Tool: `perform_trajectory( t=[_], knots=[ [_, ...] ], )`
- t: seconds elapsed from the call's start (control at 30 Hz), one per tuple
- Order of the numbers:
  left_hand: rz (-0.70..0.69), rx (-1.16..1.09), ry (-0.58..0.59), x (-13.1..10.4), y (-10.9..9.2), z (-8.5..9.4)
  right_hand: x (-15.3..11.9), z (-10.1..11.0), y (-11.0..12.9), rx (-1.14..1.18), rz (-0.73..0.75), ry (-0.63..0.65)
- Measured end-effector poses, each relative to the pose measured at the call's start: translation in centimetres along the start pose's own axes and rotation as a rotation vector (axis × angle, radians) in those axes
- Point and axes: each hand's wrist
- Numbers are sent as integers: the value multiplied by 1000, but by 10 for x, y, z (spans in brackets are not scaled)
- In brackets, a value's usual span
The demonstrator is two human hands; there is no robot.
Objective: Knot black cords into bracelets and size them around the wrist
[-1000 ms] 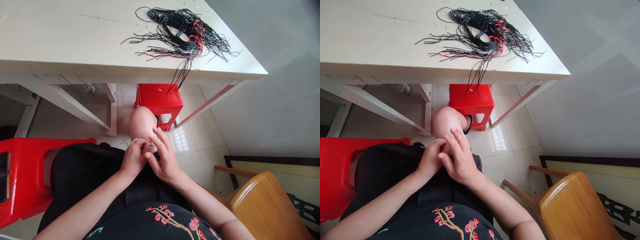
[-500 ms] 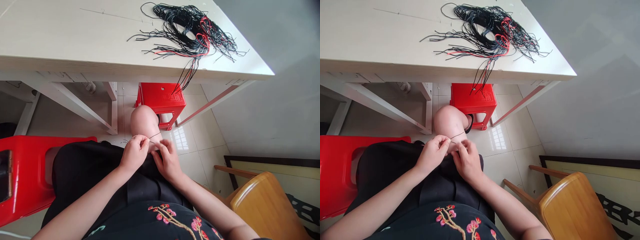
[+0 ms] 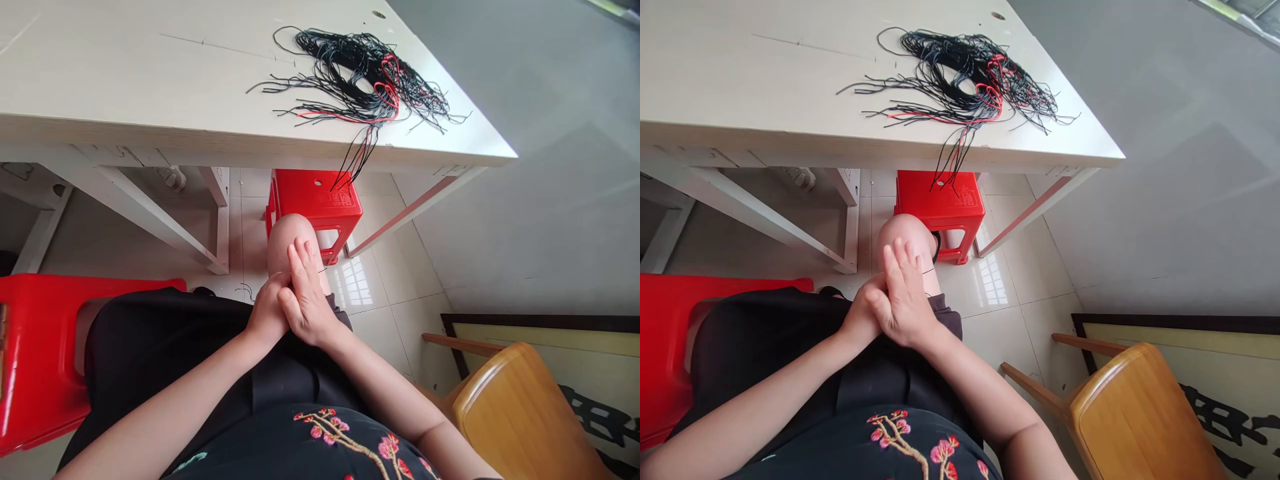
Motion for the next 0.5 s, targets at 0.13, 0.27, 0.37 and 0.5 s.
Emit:
perform_trajectory(
  t=[0.13,0.27,0.37,0.5],
  knots=[
    [-16,72,22,8,3,3,14,-16,-14,-36,-8,149],
    [-42,119,18,16,2,5,29,-16,-24,-47,8,116],
    [-64,135,40,18,0,7,33,-16,-25,-64,36,21],
    [-36,130,3,12,0,10,-3,-11,-15,-133,53,-192]
  ],
)
Point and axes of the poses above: each hand's wrist, its own x-axis towards the middle knuckle, its own z-axis out of the back of the hand, y = z × x, and after that the axes turned 11 degrees about -x, right-handed
